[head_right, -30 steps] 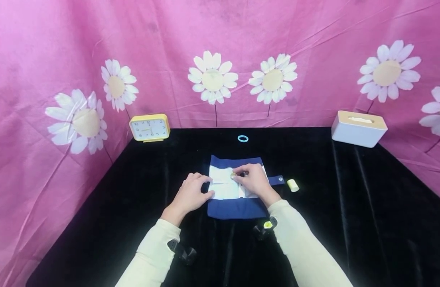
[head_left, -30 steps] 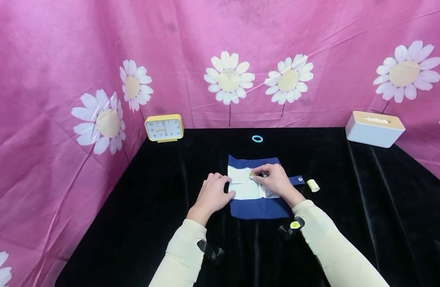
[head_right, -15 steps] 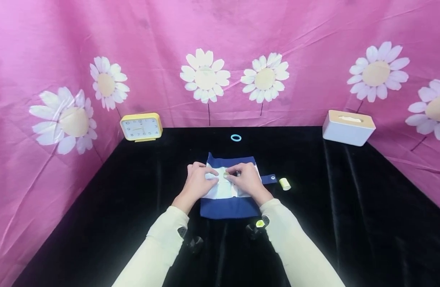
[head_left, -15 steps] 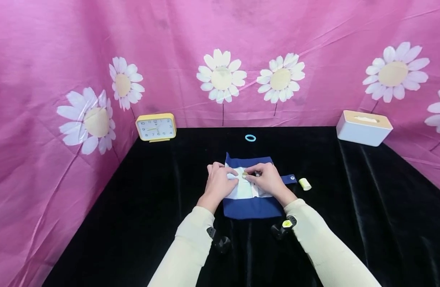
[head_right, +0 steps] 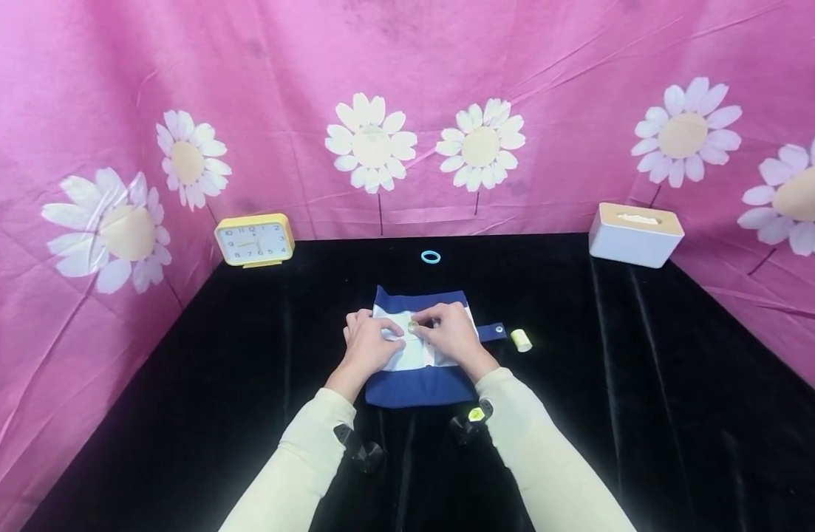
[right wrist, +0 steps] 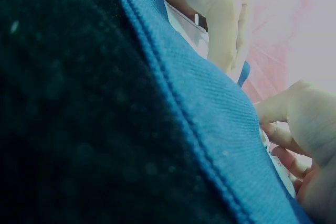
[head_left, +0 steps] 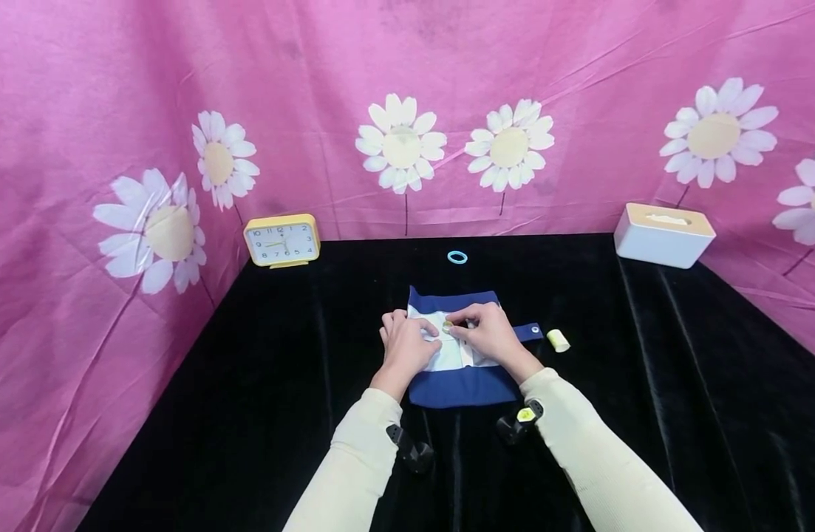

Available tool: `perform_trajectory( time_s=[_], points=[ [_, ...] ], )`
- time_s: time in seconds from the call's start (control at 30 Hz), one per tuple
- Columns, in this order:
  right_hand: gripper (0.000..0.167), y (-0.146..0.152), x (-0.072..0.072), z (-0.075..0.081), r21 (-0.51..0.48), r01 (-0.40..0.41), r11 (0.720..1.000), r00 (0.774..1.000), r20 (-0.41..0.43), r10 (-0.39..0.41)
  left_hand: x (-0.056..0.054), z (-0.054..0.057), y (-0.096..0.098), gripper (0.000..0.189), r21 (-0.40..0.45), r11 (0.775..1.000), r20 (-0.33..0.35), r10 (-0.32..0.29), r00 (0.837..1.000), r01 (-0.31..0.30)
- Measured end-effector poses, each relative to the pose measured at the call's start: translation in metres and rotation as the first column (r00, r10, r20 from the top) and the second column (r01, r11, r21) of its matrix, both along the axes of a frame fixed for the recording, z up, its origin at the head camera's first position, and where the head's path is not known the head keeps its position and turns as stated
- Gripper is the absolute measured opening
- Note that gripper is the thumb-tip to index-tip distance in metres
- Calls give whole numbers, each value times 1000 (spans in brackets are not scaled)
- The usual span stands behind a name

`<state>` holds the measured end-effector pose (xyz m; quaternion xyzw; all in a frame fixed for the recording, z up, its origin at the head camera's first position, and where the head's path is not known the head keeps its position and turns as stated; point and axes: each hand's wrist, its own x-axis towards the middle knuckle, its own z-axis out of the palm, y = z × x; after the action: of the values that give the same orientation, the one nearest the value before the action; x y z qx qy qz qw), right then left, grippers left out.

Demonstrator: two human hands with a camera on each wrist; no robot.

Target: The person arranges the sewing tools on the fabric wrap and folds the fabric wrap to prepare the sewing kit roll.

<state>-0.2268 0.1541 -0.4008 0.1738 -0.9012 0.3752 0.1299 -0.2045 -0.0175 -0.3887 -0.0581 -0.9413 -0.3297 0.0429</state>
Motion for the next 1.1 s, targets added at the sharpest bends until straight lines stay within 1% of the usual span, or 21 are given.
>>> perform_trajectory(
  time_s=[0.13, 0.27, 0.37, 0.43, 0.53, 0.67, 0.8, 0.93, 1.1],
  points=[
    [17, -1, -1, 1, 10, -10, 1000, 1000, -11, 10, 1, 0, 1, 9, -10, 1000, 3, -8, 1000, 8],
    [17, -2, -1, 1, 14, -20, 1000, 1000, -18, 21, 1, -2, -1, 9, -39, 998, -3, -39, 999, 39],
    [18, -2, 0, 1, 18, -23, 1000, 999, -29, 23, 2, -2, -1, 10, -45, 997, -12, -64, 998, 64],
    [18, -2, -1, 2, 18, -24, 1000, 999, -34, 25, 4, -2, -2, 10, -41, 996, -22, -79, 997, 78],
    [19, -2, -1, 2, 12, -24, 1000, 999, -32, 24, 4, -2, -2, 10, -32, 994, -54, -102, 993, 101],
    [19, -1, -1, 2, -13, -49, 999, 998, -25, 49, 6, -3, -3, 8, -10, 993, -79, -119, 990, 119],
    [17, -1, -1, 2, -35, -83, 996, 996, -32, 82, 6, -5, -3, 7, 3, 991, -83, -129, 988, 130],
    [13, -2, 0, 1, -36, -80, 996, 996, -40, 79, 5, -7, -3, 6, 4, 990, -101, -141, 985, 142],
    [13, -1, 0, 0, -13, -74, 997, 997, -33, 74, 6, -8, -2, 5, 18, 989, -98, -147, 984, 150]
  ],
)
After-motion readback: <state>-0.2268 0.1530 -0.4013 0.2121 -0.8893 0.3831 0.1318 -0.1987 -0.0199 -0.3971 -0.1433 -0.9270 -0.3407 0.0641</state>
